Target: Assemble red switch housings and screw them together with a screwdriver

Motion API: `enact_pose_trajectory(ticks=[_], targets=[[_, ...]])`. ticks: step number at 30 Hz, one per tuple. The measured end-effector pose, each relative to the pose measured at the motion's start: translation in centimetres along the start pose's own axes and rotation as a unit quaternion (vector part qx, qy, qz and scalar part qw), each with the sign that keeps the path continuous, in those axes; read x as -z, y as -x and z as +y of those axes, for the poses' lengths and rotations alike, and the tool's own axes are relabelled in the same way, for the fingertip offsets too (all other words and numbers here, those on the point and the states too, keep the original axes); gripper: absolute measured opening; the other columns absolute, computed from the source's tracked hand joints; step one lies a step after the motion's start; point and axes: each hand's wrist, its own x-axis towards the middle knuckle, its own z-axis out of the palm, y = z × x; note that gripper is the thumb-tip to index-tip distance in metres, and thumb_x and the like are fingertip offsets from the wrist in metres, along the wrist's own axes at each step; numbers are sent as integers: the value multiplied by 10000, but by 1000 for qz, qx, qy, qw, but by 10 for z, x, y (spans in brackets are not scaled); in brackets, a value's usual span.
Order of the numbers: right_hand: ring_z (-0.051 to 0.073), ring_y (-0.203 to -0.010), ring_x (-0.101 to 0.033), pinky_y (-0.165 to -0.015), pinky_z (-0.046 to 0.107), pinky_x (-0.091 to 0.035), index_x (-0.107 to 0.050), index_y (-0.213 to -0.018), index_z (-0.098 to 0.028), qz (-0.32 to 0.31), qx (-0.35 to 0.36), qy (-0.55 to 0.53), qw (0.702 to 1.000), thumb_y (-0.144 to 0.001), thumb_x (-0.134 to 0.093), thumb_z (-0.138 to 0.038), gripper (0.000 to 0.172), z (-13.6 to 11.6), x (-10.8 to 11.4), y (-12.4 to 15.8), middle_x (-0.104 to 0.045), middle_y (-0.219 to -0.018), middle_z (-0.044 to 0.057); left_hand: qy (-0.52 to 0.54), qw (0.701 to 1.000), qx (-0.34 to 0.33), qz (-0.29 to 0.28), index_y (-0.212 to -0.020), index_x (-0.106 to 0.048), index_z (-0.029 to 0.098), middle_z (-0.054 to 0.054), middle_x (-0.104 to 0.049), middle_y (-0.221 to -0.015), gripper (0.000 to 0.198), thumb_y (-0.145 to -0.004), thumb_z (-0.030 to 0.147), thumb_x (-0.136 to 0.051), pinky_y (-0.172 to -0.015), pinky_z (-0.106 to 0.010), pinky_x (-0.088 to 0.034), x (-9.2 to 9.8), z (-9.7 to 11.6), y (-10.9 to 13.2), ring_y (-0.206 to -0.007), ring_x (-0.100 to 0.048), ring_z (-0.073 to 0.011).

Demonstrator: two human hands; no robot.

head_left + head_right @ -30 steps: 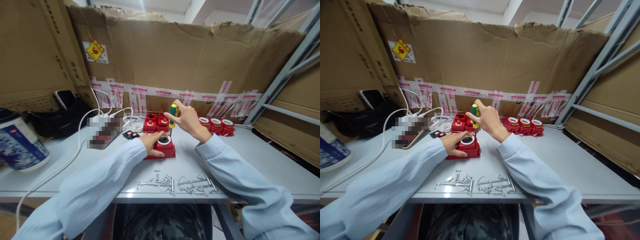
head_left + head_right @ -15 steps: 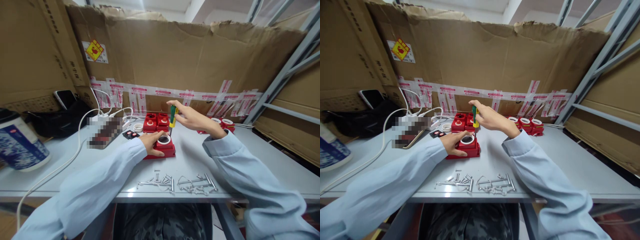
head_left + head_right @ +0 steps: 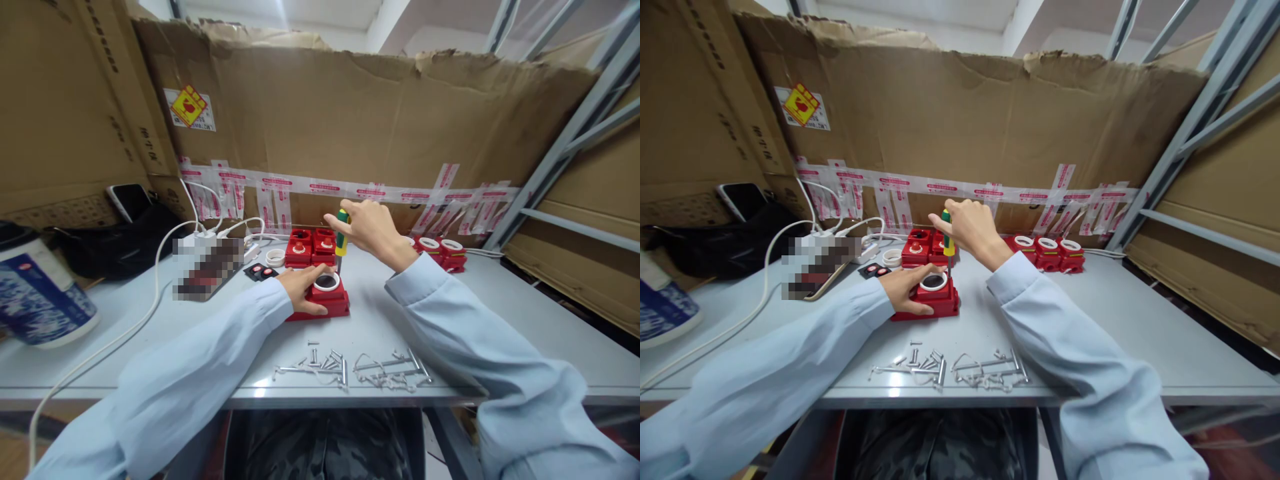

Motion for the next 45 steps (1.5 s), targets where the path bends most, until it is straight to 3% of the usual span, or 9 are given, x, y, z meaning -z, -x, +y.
enact_pose_trajectory(ticks=[6,11,18,23,27,31,38,41,45], targets=[[167,-774,-597,-681,274,-410,-509,-1177,-180,-76,133,-196,969,-904,-387,-301,323,4,2,7,-668,-979,76,-7,1000,9,-6,-1323,-276,249,-80,-455,-1373,781,-684,522,-632,-932,-404,-416,1,2,0,-1222,-472,-288],[209,-638,-562,-592,306,-371,-611,-757,-148,-11,-6,-34,999,-864,-430,-464,380,5,0,6,-638,-696,110,-12,1000,8,-9,-1342,-243,258,-76,-434,-1389,807,-687,535,-623,-927,-406,-413,2,2,-1,-1234,-461,-282],[175,-586,-573,-541,271,-384,-578,-984,-164,-156,49,-115,980,-810,-524,-337,251,13,15,4,-664,-750,74,-3,1000,4,-5,-1308,-279,265,-73,-456,-1371,768,-680,525,-635,-910,-381,-416,1,2,0,-1221,-475,-280],[274,-688,-600,-606,356,-401,-620,-752,-129,-40,-39,34,998,-823,-445,-563,474,6,9,2,-643,-710,163,6,1000,0,5,-1297,-288,266,-71,-450,-1376,759,-674,513,-645,-916,-383,-415,0,0,-1,-1208,-488,-276],[209,-746,-594,-657,324,-427,-494,-1161,-165,-102,68,-128,984,-808,-535,-357,404,13,6,4,-660,-902,101,6,1000,-1,4,-1295,-295,263,-76,-459,-1369,763,-669,513,-652,-926,-375,-415,-1,0,-1,-1210,-486,-283],[140,-734,-579,-632,252,-433,-541,-1021,-180,-164,162,-299,926,-784,-568,-277,258,19,11,2,-646,-904,37,5,1000,0,7,-1298,-293,266,-72,-474,-1352,761,-671,507,-652,-936,-378,-409,0,0,-1,-1201,-493,-278],[225,-713,-585,-628,322,-408,-594,-791,-148,-56,5,-34,998,-785,-536,-452,310,4,9,1,-635,-748,94,8,1000,5,5,-1308,-284,258,-66,-454,-1372,776,-672,512,-648,-943,-370,-406,-1,-1,-1,-1224,-473,-275],[195,-772,-589,-651,289,-426,-569,-1000,-188,-135,79,-123,980,-751,-589,-344,294,12,14,-1,-652,-903,61,10,1000,1,2,-1301,-287,262,-77,-473,-1353,772,-670,512,-653,-926,-367,-415,-1,-1,-1,-1198,-498,-275],[153,-643,-598,-558,252,-430,-590,-884,-171,-215,83,-221,948,-776,-572,-334,197,17,18,-4,-663,-828,57,4,1000,2,7,-1306,-281,269,-74,-468,-1358,769,-676,515,-646,-919,-379,-413,-1,0,0,-1205,-490,-273]])
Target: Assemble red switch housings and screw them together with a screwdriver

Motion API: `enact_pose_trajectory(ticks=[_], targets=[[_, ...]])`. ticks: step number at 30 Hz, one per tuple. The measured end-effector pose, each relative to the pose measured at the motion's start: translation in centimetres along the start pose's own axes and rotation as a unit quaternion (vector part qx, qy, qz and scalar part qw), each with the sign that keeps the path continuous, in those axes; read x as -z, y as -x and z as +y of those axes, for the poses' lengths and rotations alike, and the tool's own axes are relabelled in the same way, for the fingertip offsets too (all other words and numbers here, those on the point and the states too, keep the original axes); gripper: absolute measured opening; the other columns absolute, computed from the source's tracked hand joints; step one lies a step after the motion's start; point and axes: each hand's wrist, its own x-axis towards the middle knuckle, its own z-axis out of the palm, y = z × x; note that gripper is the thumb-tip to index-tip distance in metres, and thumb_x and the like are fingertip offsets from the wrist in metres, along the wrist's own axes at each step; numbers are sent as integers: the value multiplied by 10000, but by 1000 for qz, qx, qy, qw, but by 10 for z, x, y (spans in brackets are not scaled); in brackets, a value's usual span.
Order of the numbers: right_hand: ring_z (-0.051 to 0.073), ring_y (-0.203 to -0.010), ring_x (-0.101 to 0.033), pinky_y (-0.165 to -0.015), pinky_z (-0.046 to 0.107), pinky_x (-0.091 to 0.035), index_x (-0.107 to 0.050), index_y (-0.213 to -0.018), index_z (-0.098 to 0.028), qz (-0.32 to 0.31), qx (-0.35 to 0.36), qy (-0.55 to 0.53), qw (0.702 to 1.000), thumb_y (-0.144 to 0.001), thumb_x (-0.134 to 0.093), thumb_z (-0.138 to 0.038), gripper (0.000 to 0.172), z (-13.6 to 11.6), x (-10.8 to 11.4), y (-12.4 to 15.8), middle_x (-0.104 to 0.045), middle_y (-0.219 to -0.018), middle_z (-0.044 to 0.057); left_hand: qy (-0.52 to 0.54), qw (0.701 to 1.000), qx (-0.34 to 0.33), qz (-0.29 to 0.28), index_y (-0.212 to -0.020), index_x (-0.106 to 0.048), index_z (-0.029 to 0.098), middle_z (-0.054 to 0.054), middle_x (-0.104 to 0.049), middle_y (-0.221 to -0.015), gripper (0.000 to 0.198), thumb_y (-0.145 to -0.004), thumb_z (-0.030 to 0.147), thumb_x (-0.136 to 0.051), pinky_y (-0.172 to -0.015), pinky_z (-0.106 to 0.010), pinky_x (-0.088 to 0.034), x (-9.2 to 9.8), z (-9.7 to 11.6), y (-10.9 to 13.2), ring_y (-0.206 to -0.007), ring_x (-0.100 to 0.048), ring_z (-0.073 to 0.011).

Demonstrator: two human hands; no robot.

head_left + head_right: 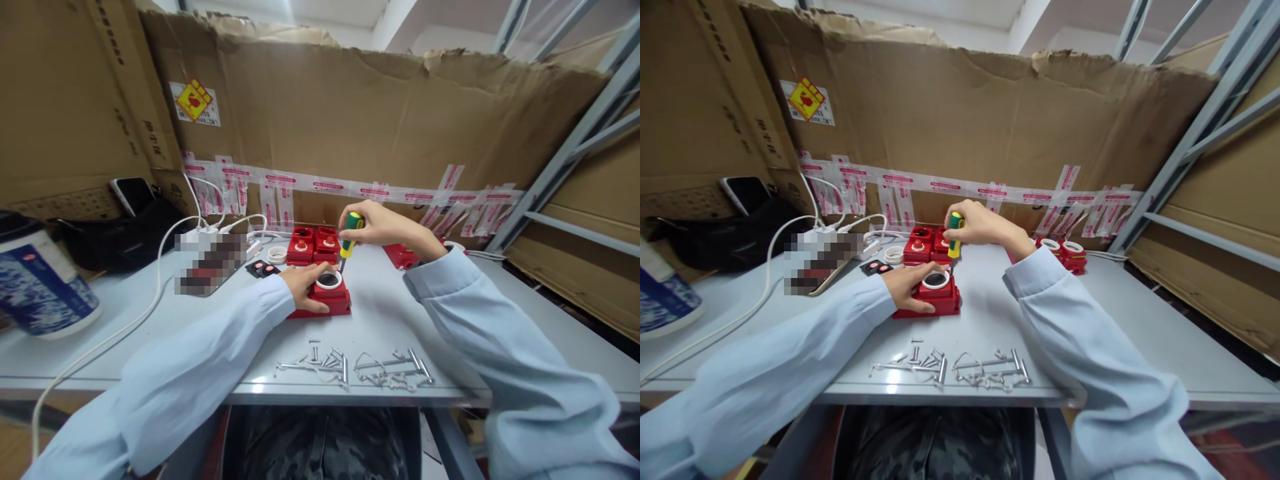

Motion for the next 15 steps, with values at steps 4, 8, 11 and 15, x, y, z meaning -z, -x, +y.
enact_pose_trajectory(ticks=[4,8,11,15], targets=[[179,-516,-562,-518,300,-412,-575,-748,-131,78,-127,74,986,-810,-504,-446,328,-8,-9,-4,-620,-601,83,-9,1000,5,-6,-1320,-269,263,-77,-460,-1364,784,-678,517,-639,-912,-386,-413,0,0,0,-1194,-497,-279],[199,-758,-583,-650,308,-432,-564,-944,-150,98,-30,63,993,-780,-552,-335,247,-6,-11,-5,-648,-879,91,-4,1000,0,-4,-1316,-275,258,-74,-470,-1352,782,-676,516,-642,-926,-370,-407,-1,-1,0,-1208,-486,-271],[146,-802,-562,-668,255,-437,-518,-1059,-191,21,84,-55,995,-767,-565,-232,299,3,-8,-4,-615,-979,38,-5,1000,1,-5,-1310,-286,259,-72,-471,-1352,769,-677,521,-637,-937,-374,-398,0,-1,0,-1211,-482,-270],[140,-663,-551,-585,251,-404,-526,-821,-174,65,34,-63,995,-737,-627,-290,175,3,-11,-4,-588,-750,10,-7,1000,3,-7,-1324,-269,260,-62,-459,-1362,788,-677,521,-636,-919,-380,-408,0,0,0,-1193,-497,-271]])
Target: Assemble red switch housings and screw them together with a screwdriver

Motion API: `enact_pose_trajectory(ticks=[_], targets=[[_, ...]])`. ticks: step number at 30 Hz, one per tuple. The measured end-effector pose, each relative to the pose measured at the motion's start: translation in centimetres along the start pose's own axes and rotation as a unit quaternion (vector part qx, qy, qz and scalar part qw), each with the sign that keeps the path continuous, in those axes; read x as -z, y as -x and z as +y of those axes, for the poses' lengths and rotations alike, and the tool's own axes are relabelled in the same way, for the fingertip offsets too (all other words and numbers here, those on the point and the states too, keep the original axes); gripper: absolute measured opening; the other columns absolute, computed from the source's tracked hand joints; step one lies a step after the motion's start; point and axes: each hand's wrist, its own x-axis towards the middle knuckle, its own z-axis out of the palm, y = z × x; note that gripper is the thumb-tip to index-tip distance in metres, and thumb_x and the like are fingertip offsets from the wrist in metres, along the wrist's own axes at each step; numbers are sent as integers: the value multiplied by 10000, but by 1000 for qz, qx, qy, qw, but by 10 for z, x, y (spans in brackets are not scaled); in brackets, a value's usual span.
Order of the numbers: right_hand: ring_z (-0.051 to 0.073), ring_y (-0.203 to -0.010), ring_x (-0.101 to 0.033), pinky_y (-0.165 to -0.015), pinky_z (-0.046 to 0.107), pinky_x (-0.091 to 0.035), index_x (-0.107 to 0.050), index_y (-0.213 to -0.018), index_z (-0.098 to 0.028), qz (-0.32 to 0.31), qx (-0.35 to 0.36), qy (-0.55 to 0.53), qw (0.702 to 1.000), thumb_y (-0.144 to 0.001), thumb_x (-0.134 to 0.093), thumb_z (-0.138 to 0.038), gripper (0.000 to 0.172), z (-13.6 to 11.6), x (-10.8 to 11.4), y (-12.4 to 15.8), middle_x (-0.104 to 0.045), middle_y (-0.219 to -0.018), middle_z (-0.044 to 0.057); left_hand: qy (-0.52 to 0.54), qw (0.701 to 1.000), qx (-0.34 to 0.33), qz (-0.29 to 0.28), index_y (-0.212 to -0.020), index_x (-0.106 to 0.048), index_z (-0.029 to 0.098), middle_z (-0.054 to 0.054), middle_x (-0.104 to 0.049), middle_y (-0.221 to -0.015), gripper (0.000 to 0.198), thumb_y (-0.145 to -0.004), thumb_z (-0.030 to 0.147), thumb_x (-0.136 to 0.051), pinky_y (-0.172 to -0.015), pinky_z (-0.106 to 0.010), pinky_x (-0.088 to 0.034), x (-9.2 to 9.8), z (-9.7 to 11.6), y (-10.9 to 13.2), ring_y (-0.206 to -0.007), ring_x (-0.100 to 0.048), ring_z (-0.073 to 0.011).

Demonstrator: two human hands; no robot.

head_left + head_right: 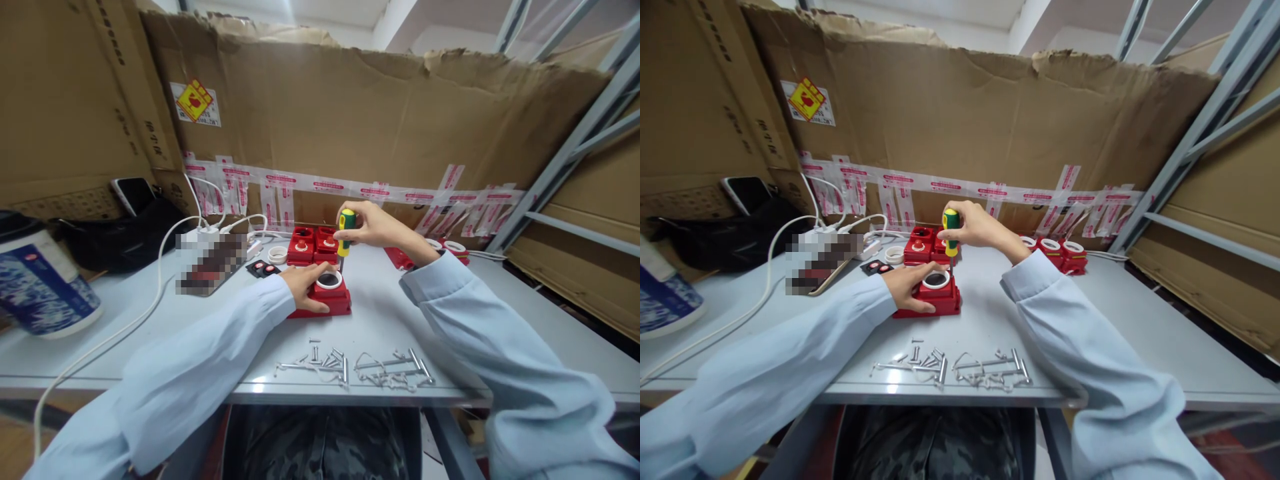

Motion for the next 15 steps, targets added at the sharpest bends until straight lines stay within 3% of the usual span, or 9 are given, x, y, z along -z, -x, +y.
enact_pose_trajectory(ticks=[5,9,11,13,15], targets=[[153,-562,-521,-519,262,-337,-438,-690,-187,130,-113,88,981,-712,-638,-327,246,-8,-21,-2,-537,-618,12,2,1000,-3,6,-1316,-284,247,-79,-473,-1351,783,-674,524,-638,-897,-371,-419,-1,-1,0,-1179,-506,-282],[153,-584,-504,-556,274,-348,-496,-783,-185,167,-88,105,976,-730,-617,-344,207,1,-27,-1,-558,-647,7,2,1000,-2,5,-1310,-298,246,-80,-493,-1330,780,-667,525,-641,-896,-367,-419,-1,-1,-1,-1164,-518,-286],[145,-630,-516,-602,272,-374,-519,-914,-189,136,-38,73,987,-722,-632,-296,247,7,-20,1,-595,-728,2,-2,1000,2,6,-1322,-287,251,-81,-493,-1328,797,-666,532,-641,-891,-375,-421,-1,0,-1,-1151,-526,-293],[139,-698,-538,-636,263,-395,-527,-1002,-191,64,18,24,998,-705,-646,-244,324,10,-9,2,-621,-842,12,-1,1000,3,5,-1328,-280,255,-81,-483,-1339,800,-668,530,-640,-898,-377,-418,-1,-1,-1,-1152,-526,-292],[142,-764,-551,-653,257,-403,-570,-992,-179,-7,57,0,998,-712,-635,-224,291,8,4,2,-628,-921,32,7,1000,-5,6,-1329,-278,251,-78,-472,-1350,804,-667,522,-645,-924,-365,-407,-1,-2,-1,-1175,-511,-278]])
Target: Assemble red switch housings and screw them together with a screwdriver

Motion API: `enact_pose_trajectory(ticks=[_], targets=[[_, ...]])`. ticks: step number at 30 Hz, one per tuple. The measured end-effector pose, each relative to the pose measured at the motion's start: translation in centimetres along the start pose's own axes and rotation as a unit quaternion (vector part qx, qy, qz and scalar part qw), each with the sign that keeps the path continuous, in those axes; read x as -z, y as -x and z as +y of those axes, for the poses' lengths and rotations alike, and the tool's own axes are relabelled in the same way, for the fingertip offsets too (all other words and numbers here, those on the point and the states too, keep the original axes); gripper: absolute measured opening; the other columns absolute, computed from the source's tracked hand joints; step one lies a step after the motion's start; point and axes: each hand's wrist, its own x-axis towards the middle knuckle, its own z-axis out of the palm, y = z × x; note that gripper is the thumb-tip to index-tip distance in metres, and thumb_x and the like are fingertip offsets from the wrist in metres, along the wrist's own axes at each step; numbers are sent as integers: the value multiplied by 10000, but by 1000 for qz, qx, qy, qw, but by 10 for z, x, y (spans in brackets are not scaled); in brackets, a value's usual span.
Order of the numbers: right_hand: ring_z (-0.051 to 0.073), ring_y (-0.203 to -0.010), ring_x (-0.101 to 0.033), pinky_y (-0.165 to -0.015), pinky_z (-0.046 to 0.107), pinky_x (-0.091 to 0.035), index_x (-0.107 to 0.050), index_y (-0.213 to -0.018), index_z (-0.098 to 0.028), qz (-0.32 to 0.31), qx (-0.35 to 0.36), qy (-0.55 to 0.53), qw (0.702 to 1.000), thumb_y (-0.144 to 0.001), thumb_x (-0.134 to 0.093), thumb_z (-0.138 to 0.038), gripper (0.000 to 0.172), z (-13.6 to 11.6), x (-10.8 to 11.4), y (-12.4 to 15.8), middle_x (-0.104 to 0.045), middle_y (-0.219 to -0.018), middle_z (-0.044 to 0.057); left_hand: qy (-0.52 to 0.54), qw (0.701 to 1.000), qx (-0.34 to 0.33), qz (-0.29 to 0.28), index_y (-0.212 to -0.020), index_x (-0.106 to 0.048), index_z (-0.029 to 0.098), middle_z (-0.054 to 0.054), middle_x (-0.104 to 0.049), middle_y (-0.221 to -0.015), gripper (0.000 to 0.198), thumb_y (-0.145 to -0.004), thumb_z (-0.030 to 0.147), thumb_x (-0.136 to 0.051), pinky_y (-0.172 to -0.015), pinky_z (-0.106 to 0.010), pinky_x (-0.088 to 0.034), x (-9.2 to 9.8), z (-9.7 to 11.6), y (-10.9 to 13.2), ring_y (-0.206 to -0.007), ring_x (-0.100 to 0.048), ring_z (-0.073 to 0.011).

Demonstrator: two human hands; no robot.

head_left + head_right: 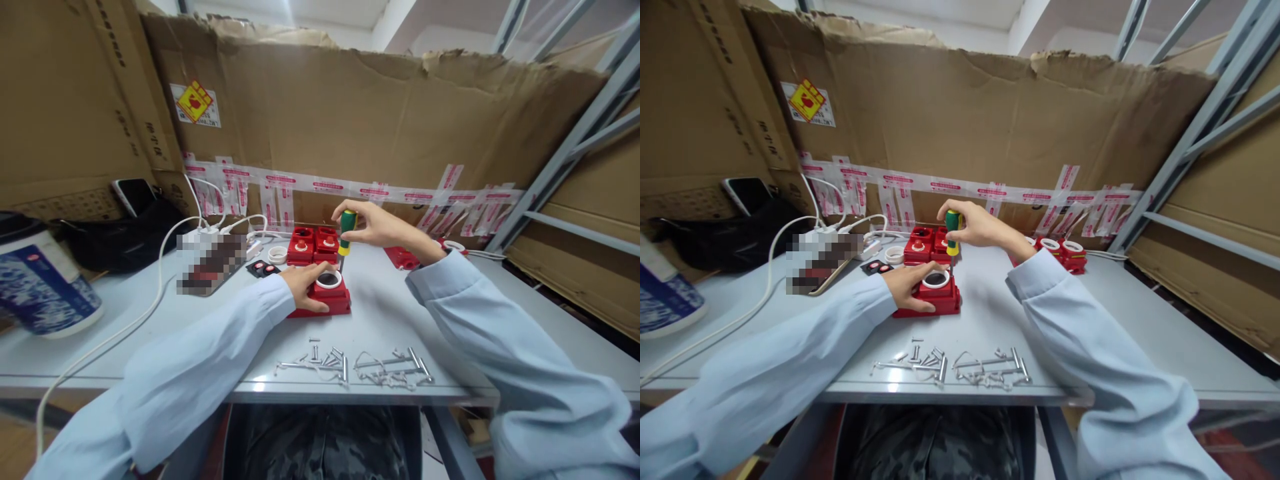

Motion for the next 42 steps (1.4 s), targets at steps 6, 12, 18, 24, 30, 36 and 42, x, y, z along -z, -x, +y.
enact_pose_trajectory(ticks=[6,12,18,24,30,36,42], targets=[[138,-657,-518,-603,264,-376,-642,-802,-147,5,-22,84,996,-697,-676,-319,204,-15,8,-4,-625,-733,32,-10,1000,7,-4,-1332,-268,266,-66,-467,-1356,793,-679,522,-639,-929,-359,-396,1,1,1,-1207,-484,-268],[182,-611,-546,-571,285,-364,-599,-750,-140,159,-191,205,947,-749,-588,-392,252,-6,-27,-9,-629,-678,80,-13,1000,9,-7,-1326,-271,268,-83,-479,-1345,789,-677,529,-636,-901,-355,-407,1,2,1,-1151,-528,-283],[253,-698,-591,-610,322,-382,-579,-860,-178,198,-192,262,925,-797,-493,-432,276,-11,-39,-5,-648,-754,103,-5,1000,1,-6,-1321,-279,248,-76,-462,-1362,790,-673,528,-633,-924,-350,-402,1,1,0,-1194,-498,-278],[155,-739,-538,-655,267,-421,-509,-1060,-188,16,-63,36,997,-775,-547,-284,303,-9,-7,-1,-609,-915,39,-7,1000,8,-8,-1319,-279,255,-74,-462,-1361,781,-677,529,-630,-907,-370,-413,1,2,0,-1198,-492,-278],[129,-683,-536,-612,248,-424,-535,-901,-178,29,-53,-40,997,-750,-611,-317,219,-2,-4,5,-595,-811,5,3,1000,4,-2,-1310,-284,264,-75,-470,-1354,778,-669,519,-644,-944,-377,-396,0,0,-1,-1191,-499,-274],[144,-548,-503,-552,264,-362,-476,-842,-189,198,-169,113,959,-780,-558,-389,225,-9,-35,6,-600,-662,17,9,1000,3,-5,-1304,-301,250,-80,-478,-1342,778,-661,513,-650,-943,-362,-401,1,0,-1,-1190,-499,-278],[198,-589,-561,-566,278,-357,-481,-895,-208,217,-185,187,940,-792,-511,-403,223,-10,-43,3,-615,-669,33,-2,1000,7,-10,-1313,-285,262,-83,-452,-1371,776,-670,514,-640,-940,-376,-391,1,1,-1,-1211,-484,-275]])
